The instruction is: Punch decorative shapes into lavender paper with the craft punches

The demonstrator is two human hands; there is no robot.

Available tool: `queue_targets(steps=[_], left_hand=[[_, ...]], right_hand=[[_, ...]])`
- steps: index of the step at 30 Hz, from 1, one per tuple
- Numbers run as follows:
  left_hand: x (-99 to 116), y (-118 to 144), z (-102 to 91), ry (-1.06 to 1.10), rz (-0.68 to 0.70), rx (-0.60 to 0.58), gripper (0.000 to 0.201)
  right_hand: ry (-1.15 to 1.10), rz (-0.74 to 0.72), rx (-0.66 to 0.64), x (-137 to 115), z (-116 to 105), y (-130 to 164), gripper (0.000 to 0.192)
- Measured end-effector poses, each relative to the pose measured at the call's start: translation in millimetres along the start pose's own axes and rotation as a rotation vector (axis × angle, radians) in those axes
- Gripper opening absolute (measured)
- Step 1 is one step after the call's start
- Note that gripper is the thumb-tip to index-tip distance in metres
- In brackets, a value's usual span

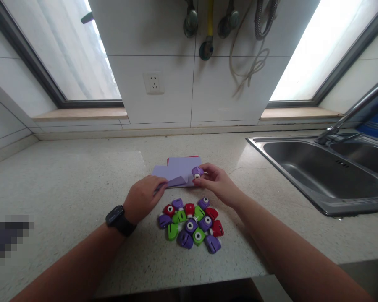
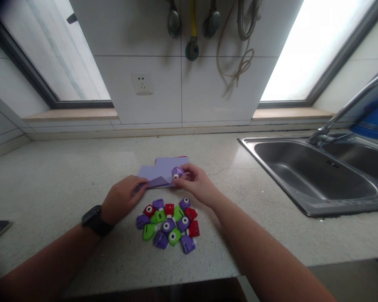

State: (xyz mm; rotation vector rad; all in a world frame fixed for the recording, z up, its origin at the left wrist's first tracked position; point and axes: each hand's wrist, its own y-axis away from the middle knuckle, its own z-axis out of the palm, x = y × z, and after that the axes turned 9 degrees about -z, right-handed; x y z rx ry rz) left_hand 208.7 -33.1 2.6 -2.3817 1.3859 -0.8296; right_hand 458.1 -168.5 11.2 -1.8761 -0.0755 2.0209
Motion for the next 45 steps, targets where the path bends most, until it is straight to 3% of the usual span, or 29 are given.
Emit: queue_targets(steps=[6,10,21,28,45], left_hand=[[2,1,0.3,0.049,-0.033,0.019,0.022],[3,1,0.9,0.048,-0.034,0.025,0.022],[4,3,1.1,0.024,-0.024,0.042,0.021],[6,3,0.9,0.014,0.023,0.055,0.019],[13,3,-1.1,-0.089,0.158,0.135,0.016]], right_hand=[[-0.176,0.064,-0.008,0,-1,-2,0.038],[-0.206,0.023,-0.025,2,0,-2,0.046],[0.171,-0.191,-0.078,2,3,-1,0.041],[0.414,-0.481,-0.091,0,2,1,0.035],[0.532,-0.559,-0.229,-15,9,9,0.041]])
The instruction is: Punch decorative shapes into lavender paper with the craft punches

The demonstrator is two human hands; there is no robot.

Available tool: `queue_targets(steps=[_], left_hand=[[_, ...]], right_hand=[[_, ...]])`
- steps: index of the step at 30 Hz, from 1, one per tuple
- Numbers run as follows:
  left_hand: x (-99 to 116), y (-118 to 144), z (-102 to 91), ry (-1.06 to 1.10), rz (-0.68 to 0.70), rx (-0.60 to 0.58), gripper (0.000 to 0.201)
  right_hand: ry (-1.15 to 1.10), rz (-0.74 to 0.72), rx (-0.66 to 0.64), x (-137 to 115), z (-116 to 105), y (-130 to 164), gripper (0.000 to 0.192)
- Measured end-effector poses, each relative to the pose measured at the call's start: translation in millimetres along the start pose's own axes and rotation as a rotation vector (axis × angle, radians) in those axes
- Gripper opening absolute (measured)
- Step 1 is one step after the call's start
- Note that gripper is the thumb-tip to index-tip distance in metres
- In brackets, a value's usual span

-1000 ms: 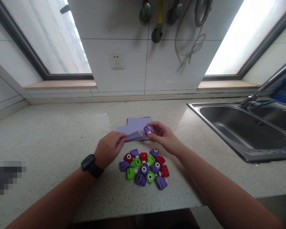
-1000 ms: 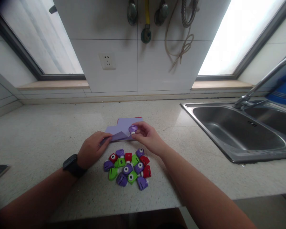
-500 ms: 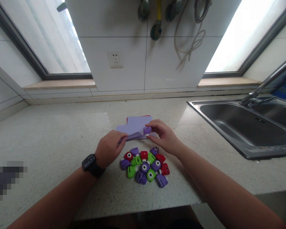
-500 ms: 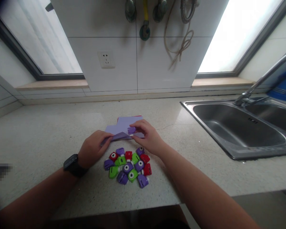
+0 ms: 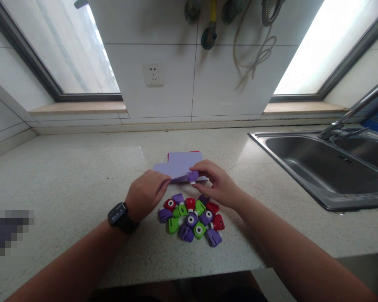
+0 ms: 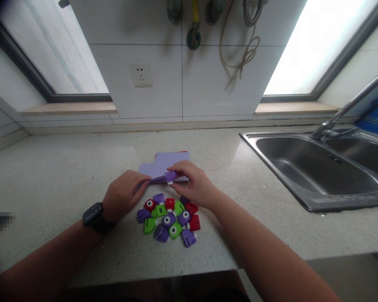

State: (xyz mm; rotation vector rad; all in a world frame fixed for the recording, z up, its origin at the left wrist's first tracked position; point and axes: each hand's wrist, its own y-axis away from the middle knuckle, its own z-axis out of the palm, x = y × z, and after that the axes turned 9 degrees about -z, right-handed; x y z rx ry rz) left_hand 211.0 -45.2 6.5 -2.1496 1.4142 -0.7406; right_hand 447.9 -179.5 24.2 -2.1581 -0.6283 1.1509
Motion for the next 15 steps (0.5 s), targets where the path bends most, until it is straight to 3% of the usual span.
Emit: queue_targets(steps=[5,15], left_hand=[[0.3,-0.7,-1.3,-0.01,0.079,0.053,0.011],[0.9,-0.8,-0.6,-0.029,0.07,0.072,0.011]], right_hand=[[0.001,0.002,-0.02,1.9,1.6,1.2,0.043],[0.025,-0.01,-0.046,1.0,-1.9,1.2,0.042]])
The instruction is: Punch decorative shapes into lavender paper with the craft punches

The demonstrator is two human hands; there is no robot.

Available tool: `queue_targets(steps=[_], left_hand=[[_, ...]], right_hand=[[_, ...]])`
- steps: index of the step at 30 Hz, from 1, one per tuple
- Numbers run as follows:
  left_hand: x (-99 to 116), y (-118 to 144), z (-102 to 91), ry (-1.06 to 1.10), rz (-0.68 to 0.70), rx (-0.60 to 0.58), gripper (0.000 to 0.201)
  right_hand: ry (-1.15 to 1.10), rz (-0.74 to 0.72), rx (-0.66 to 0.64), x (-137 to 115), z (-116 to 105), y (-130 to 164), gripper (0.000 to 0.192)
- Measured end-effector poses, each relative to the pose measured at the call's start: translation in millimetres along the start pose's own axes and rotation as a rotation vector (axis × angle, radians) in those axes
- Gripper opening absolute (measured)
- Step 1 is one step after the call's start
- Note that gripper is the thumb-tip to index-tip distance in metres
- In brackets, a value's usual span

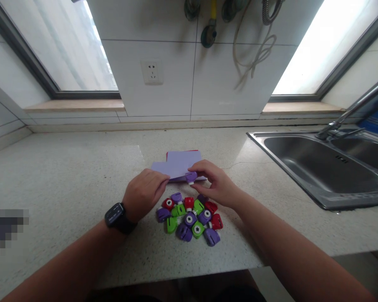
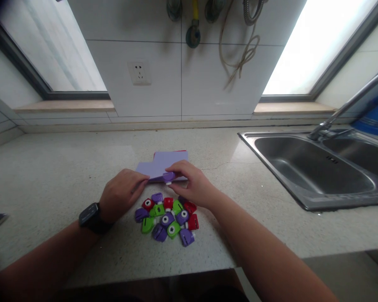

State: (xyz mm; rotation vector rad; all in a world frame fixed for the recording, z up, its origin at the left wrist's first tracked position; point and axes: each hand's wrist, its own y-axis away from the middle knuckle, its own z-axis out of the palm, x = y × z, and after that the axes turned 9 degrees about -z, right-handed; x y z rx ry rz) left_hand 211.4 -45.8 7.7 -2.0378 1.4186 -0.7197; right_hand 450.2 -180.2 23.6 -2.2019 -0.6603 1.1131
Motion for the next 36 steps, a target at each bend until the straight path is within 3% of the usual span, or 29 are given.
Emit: queue_targets(steps=[9,18,36], left_hand=[[2,-1,-2.7,-0.019,0.061,0.016,0.012],[1,1,-5.4,-0.029,0.085,0.059,0.026],[6,0,-10.4,-0.094,0.129,0.088,0.027]], right_hand=[[0.06,-0.004,-0.045,-2,1,-1,0.044],[0.08,-0.017,-0.077,-5,2,-3,0.038],[0.125,-0.074,-0.029,-4,4,-3,0.03]])
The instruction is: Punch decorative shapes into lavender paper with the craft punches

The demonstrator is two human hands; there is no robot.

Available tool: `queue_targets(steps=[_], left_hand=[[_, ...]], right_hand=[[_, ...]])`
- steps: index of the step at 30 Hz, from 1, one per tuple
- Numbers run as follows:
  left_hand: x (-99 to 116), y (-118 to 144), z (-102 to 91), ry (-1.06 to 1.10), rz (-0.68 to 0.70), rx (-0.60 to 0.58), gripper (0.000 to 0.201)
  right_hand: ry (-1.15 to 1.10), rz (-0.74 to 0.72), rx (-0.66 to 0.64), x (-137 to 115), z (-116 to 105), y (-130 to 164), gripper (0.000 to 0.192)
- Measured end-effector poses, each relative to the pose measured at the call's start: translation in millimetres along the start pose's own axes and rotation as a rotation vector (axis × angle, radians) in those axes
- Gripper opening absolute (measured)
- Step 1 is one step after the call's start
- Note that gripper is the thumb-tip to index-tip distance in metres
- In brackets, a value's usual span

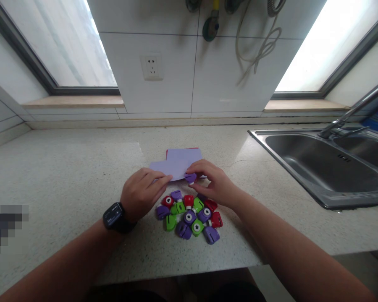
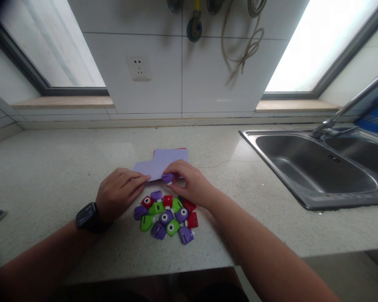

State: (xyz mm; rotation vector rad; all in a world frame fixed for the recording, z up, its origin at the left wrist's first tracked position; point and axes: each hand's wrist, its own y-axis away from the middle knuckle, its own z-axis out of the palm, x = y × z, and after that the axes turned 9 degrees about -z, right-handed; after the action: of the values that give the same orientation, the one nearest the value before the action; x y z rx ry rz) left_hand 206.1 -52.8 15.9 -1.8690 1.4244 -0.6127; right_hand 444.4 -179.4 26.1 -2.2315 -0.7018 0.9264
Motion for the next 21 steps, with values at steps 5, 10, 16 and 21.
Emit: queue_targets(steps=[5,10,16,21], left_hand=[[0.1,0.7,-1.0,-0.011,0.014,0.008,0.027],[0.3,0.7,-1.8,-0.021,0.019,0.004,0.026],[1.1,-0.3,-1.5,-0.036,0.033,0.018,0.026],[1.1,-0.3,-1.9,-0.036,0.022,0.008,0.024]], right_hand=[[0.036,-0.001,-0.029,-1.4,-0.8,-0.5,0.031],[0.033,-0.014,-0.043,-1.0,-0.9,0.7,0.029],[0.029,-0.034,-0.054,0.0,-0.6,1.3,0.028],[0.028,-0.028,-0.069,0.0,0.0,1.4,0.028]])
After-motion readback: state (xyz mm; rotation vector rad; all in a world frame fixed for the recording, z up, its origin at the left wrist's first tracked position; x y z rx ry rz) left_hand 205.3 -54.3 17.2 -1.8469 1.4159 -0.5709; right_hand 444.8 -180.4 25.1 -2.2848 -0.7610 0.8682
